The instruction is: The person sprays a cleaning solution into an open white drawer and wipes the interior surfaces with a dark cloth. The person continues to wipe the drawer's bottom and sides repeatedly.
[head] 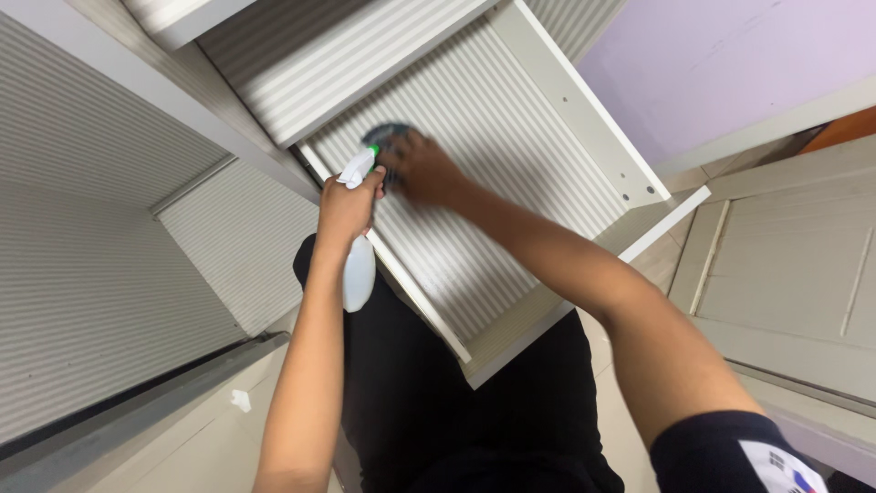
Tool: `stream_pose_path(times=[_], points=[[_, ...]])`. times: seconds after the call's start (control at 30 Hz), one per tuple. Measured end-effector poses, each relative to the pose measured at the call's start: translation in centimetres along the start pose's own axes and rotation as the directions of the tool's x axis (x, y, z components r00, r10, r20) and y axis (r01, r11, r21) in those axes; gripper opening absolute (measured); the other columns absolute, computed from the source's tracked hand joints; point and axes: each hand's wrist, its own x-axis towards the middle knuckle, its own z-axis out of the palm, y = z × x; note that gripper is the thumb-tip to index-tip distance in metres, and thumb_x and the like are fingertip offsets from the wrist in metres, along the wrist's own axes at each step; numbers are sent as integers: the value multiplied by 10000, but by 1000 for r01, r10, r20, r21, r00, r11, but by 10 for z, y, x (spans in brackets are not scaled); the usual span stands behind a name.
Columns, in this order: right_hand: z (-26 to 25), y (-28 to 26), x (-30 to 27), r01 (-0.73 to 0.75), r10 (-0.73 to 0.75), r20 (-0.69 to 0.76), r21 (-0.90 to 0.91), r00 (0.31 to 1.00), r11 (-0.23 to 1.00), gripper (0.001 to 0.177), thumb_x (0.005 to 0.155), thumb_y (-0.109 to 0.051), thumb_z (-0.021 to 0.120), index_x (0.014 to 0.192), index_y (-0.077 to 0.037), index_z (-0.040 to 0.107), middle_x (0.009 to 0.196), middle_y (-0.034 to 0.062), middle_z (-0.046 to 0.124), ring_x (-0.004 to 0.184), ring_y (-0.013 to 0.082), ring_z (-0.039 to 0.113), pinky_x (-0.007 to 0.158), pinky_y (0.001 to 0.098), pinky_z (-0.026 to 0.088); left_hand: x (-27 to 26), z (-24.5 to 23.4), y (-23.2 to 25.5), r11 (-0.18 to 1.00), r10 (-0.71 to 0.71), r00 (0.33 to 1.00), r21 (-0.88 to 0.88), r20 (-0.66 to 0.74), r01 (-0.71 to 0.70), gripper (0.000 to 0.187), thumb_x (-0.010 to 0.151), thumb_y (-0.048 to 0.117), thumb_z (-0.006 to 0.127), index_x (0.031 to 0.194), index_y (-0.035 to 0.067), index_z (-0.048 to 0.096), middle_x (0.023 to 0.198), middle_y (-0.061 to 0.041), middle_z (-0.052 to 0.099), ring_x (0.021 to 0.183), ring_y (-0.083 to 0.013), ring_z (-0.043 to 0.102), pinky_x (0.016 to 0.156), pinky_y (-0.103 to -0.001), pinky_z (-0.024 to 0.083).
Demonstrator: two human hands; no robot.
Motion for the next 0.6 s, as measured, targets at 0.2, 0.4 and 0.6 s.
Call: stream_pose_path(times=[0.2,0.4,0.6], points=[[-32,132,15,-550,557,-89,91,826,830,752,958,-467,680,1559,-120,388,1422,240,513,1310,390,498,1060,527,423,-4,-2,9,999,-37,998,-15,47,37,252,868,264,667,781,33,717,645,-24,639,365,-132,482,378,-319,380],[-41,98,23,-702,692,157,297,704,647,800,934,-184,609,1610,-28,210,1462,343,407,1190,476,600,969,517,533,-12,-7,13,999,-39,997,-22,65,40,279,881,265,662,779,9,704,657,-24,634,368,-129,467,393,-317,382],[-37,5,30,153,-106,-174,282,979,947,643,763,-278,822,1344,-148,579,1284,147,660,1228,378,586,973,561,469,-8,-2,10,998,-41,999,-44,33,43,306,901,292,680,746,28,669,615,-23,613,354,-135,467,388,-339,359]])
